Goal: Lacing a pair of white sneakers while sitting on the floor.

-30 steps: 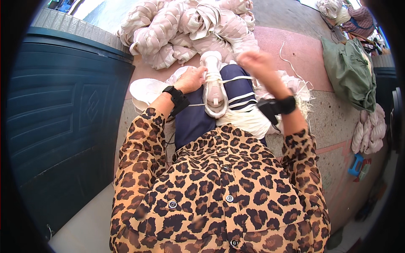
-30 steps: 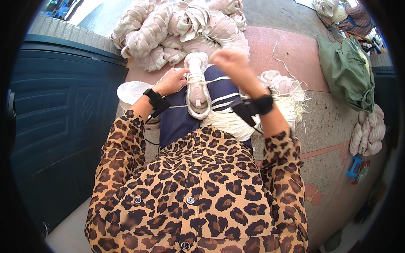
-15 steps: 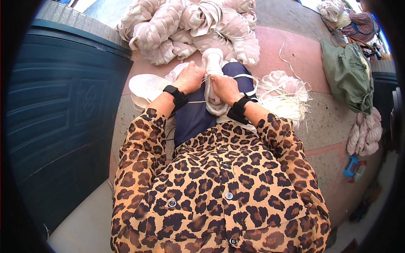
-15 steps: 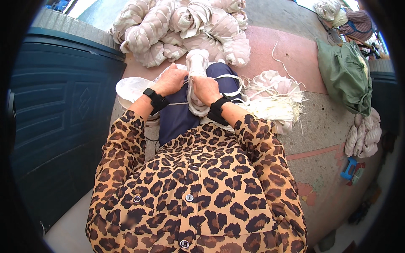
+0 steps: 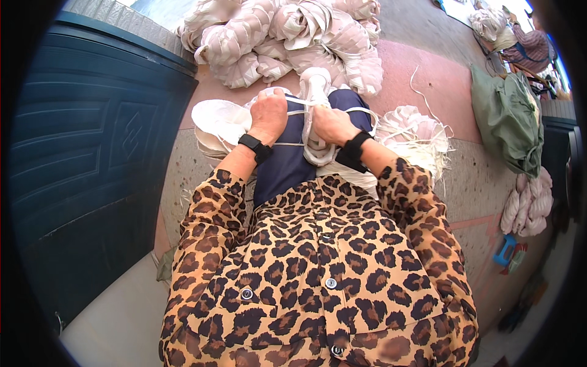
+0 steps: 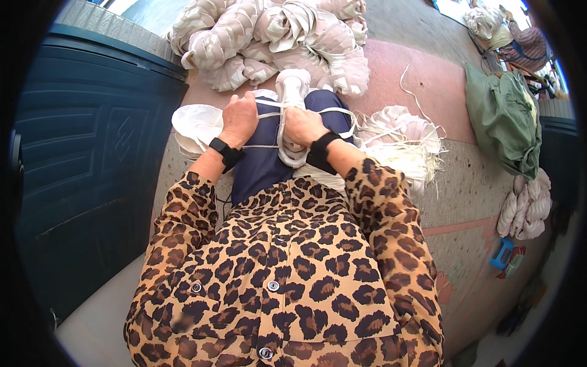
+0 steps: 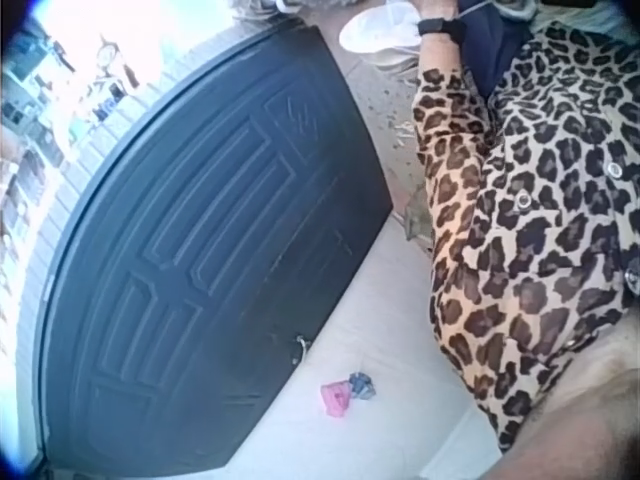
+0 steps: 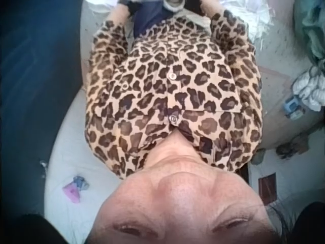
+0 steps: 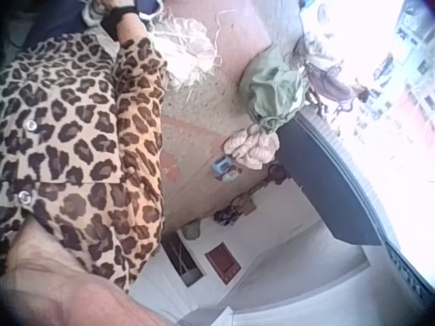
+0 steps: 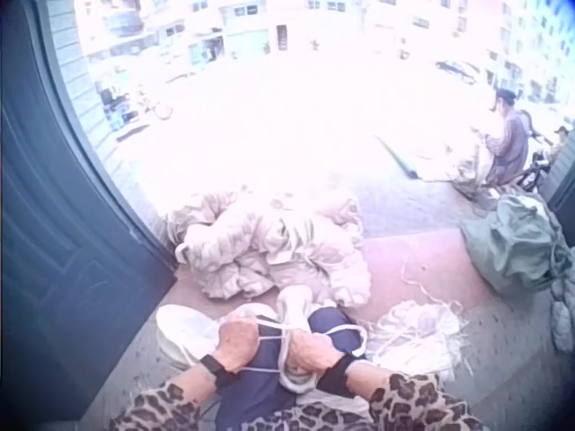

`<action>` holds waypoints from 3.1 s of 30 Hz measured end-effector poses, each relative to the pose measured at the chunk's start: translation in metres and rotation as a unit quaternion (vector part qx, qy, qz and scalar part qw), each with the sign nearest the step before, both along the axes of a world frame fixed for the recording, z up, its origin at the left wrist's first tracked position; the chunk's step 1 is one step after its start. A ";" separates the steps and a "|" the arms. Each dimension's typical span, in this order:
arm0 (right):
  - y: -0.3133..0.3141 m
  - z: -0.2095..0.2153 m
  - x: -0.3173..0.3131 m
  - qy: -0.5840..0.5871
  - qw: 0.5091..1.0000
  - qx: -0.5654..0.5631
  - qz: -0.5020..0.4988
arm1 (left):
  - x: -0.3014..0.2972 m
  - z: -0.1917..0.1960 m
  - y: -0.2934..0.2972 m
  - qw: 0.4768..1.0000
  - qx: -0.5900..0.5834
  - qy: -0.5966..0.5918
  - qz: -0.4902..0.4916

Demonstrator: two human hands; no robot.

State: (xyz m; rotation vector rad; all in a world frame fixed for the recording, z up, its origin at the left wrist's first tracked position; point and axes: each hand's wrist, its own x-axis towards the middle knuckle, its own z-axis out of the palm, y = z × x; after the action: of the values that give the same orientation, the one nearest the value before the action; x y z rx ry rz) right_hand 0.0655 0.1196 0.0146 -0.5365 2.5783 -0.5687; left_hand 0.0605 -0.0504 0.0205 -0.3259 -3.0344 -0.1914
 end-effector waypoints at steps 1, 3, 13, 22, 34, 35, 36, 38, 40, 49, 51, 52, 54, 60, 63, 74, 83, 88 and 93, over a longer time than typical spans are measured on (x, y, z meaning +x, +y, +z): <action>0.013 -0.022 0.001 -0.004 0.997 -0.070 -0.035 | -0.002 0.003 0.002 0.999 0.032 0.005 0.032; 0.039 0.000 0.000 -0.129 0.942 -0.299 -0.080 | 0.000 0.009 0.000 0.995 0.062 0.001 0.073; 0.186 0.172 0.039 -0.037 0.413 -0.907 -0.076 | -0.008 -0.021 0.027 0.950 0.240 -0.164 0.117; 0.217 0.154 0.047 0.005 0.358 -0.933 -0.041 | -0.016 0.000 0.018 0.936 0.258 -0.238 0.024; 0.225 0.137 0.027 -0.016 0.396 -0.912 -0.102 | -0.034 0.024 0.020 0.881 0.169 -0.415 -0.149; 0.221 0.137 0.024 -0.017 0.447 -0.878 -0.171 | -0.035 0.032 0.017 0.870 0.182 -0.430 -0.157; 0.215 0.137 0.019 -0.059 0.507 -0.836 -0.202 | -0.039 0.040 0.013 0.870 0.180 -0.430 -0.160; 0.186 0.125 0.005 -0.066 0.581 -0.717 -0.380 | -0.040 0.065 -0.009 0.813 0.403 -0.405 -0.110; 0.161 0.094 -0.001 -0.093 0.671 -0.620 -0.397 | -0.054 0.110 -0.034 0.705 0.588 -0.387 -0.089; 0.044 -0.007 0.019 -0.115 0.897 -0.385 -0.182 | -0.077 0.150 -0.187 0.634 0.759 -0.090 0.119; 0.027 -0.014 0.021 -0.045 0.965 -0.230 -0.115 | -0.064 0.114 -0.149 0.755 0.613 -0.139 0.186; 0.019 -0.006 0.025 0.005 0.984 -0.158 -0.080 | -0.056 0.094 -0.122 0.811 0.540 -0.152 0.164; 0.012 -0.009 0.025 0.068 0.991 -0.107 -0.030 | -0.039 0.052 -0.079 0.866 0.451 -0.197 0.089; 0.027 -0.019 0.016 0.177 0.984 0.018 -0.029 | -0.014 0.002 0.013 0.948 0.228 -0.213 -0.067; 0.032 -0.017 0.013 0.158 0.987 -0.003 -0.039 | 0.000 0.003 0.038 0.972 0.115 -0.195 -0.055; 0.035 -0.022 0.013 0.151 0.987 -0.037 -0.035 | 0.004 0.009 0.045 0.981 -0.060 -0.161 -0.085; 0.028 -0.028 0.009 0.127 0.990 -0.033 -0.043 | -0.007 -0.017 0.038 0.932 0.205 -0.294 0.057; 0.029 -0.029 0.009 0.122 0.991 -0.039 -0.040 | -0.002 -0.033 0.039 0.923 0.251 -0.279 0.085; 0.032 -0.024 0.010 0.120 0.988 -0.075 -0.056 | -0.003 -0.008 0.050 0.947 0.165 -0.274 0.039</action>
State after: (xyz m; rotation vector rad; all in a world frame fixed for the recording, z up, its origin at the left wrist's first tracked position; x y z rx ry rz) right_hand 0.0755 0.1519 -0.0091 -0.5402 2.8235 -0.7836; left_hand 0.0570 -0.0006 0.0126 -0.1402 -3.4460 -0.9154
